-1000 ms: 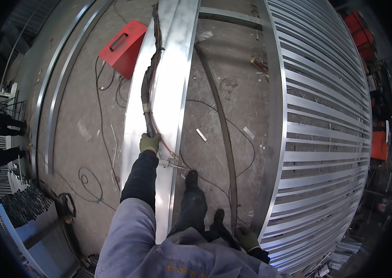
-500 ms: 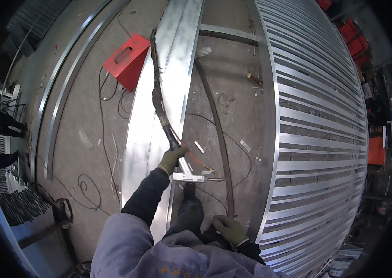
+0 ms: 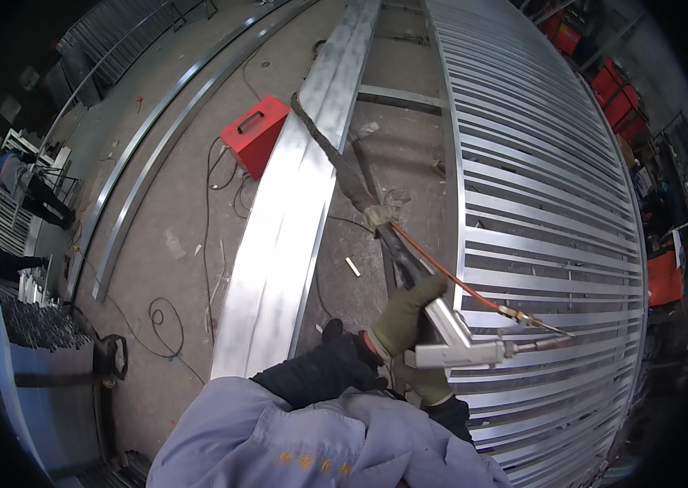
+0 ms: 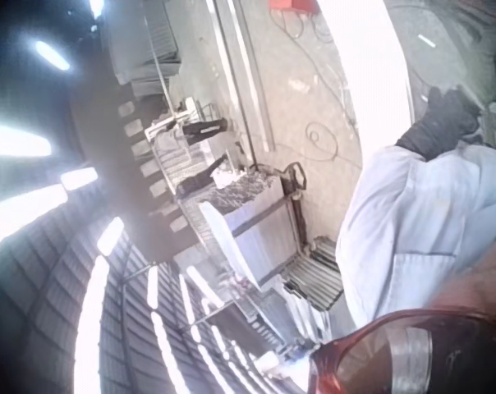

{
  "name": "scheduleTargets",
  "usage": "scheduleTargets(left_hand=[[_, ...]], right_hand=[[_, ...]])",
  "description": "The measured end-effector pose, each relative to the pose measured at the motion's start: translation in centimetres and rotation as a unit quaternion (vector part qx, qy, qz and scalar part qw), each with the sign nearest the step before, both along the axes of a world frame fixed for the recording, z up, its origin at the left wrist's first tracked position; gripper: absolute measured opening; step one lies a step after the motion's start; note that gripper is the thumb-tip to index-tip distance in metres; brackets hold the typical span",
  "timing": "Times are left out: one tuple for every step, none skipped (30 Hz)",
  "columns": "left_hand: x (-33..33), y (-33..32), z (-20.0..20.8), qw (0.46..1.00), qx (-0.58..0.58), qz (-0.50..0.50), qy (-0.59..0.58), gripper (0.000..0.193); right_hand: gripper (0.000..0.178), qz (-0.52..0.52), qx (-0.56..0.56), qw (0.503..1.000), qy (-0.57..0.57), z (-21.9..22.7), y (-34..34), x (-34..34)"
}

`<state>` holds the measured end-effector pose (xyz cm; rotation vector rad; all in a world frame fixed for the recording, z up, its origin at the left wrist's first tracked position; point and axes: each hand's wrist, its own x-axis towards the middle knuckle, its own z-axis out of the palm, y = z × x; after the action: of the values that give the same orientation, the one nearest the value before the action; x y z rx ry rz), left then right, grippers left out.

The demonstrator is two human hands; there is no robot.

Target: The person welds a metal frame structure using a handheld welding torch. They position the torch along the seams of the frame and apply welds to join the metal components together.

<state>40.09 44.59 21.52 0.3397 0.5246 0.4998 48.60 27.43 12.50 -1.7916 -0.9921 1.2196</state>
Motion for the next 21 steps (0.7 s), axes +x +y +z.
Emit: scheduleTargets(left_hand=[[0.1,-3.1,2.5,0.999,0.004,-0.032,-0.016,0.035],[1.0,-6.3,2.8,0.998,0.042,-0.047,-0.026,0.036],[1.3,-9.4,4.5,0.995,0.018,-0.074,-0.063,0.039],[1.9,-11.9,5.3,0.99,0.047,-0.117,-0.067,0.04],[2.5,-14.2,5.9,0.981,0.073,-0.163,-0.073,0.042],[3.1,-16.0,7.1,0.967,0.086,-0.226,-0.074,0.042],[4.0,-17.7,7.8,0.949,0.096,-0.291,-0.076,0.043],[5.0,-21.1,6.5,0.954,0.103,-0.248,-0.132,0.044],[5.2,-23.0,6.9,0.942,0.169,-0.255,-0.139,0.045],[5.3,-24.8,7.8,0.921,0.18,-0.311,-0.148,0.046],[5.6,-26.3,8.9,0.896,0.192,-0.368,-0.159,0.046],[5.9,-27.7,9.8,0.88,0.187,-0.403,-0.168,0.049],[6.2,-28.9,10.8,0.861,0.182,-0.44,-0.181,0.051],[6.3,-29.5,11.7,0.843,0.193,-0.462,-0.198,0.058],[6.8,-31.1,10.6,0.843,0.247,-0.425,-0.22,0.061],[7.5,-32.6,9.9,0.841,0.302,-0.381,-0.238,0.063],[7.7,-33.0,8.7,0.827,0.326,-0.401,-0.221,0.066],[7.8,-33.2,9.1,0.804,0.345,-0.428,-0.225,0.068],[7.6,-32.8,9.0,0.789,0.372,-0.445,-0.203,0.071],[7.7,-32.5,7.9,0.766,0.395,-0.466,-0.202,0.071],[7.7,-31.9,6.4,0.744,0.417,-0.484,-0.197,0.072]], right_hand=[[0.072,-0.024,0.016,1.0,0.006,0.8,-2.3,0.6],[0.072,-0.052,0.033,0.998,0.005,2.0,-4.4,1.4],[0.072,-0.087,0.051,0.995,0.012,2.8,-6.9,2.1],[0.072,-0.124,0.072,0.989,0.019,3.4,-9.3,2.7],[0.072,-0.164,0.094,0.982,0.026,4.1,-11.9,3.3],[0.072,-0.215,0.122,0.968,0.04,4.7,-14.5,3.9],[0.073,-0.266,0.15,0.951,0.053,5.4,-17.2,4.3],[0.073,-0.307,0.188,0.93,0.074,5.9,-19.1,4.6],[0.073,-0.346,0.234,0.903,0.098,6.7,-21.0,4.5],[0.074,-0.388,0.274,0.873,0.109,7.4,-23.1,4.6],[0.075,-0.424,0.315,0.841,0.114,8.4,-25.0,4.7],[0.075,-0.452,0.349,0.814,0.11,9.3,-27.0,4.9],[0.076,-0.481,0.382,0.782,0.1,10.5,-28.8,4.9],[0.077,-0.504,0.408,0.756,0.087,11.5,-30.5,5.1],[0.077,-0.523,0.432,0.732,0.072,12.6,-31.6,5.1],[0.078,-0.536,0.451,0.711,0.06,13.5,-32.4,5.1],[0.079,-0.543,0.466,0.697,0.052,14.2,-32.9,5.2],[0.08,-0.556,0.48,0.679,0.024,15.7,-33.7,5.0],[0.081,-0.562,0.489,0.667,0.028,15.6,-33.7,5.2],[0.082,-0.571,0.492,0.657,0.025,16.0,-32.7,5.3],[0.084,-0.581,0.494,0.647,0.021,16.2,-31.4,5.2]])
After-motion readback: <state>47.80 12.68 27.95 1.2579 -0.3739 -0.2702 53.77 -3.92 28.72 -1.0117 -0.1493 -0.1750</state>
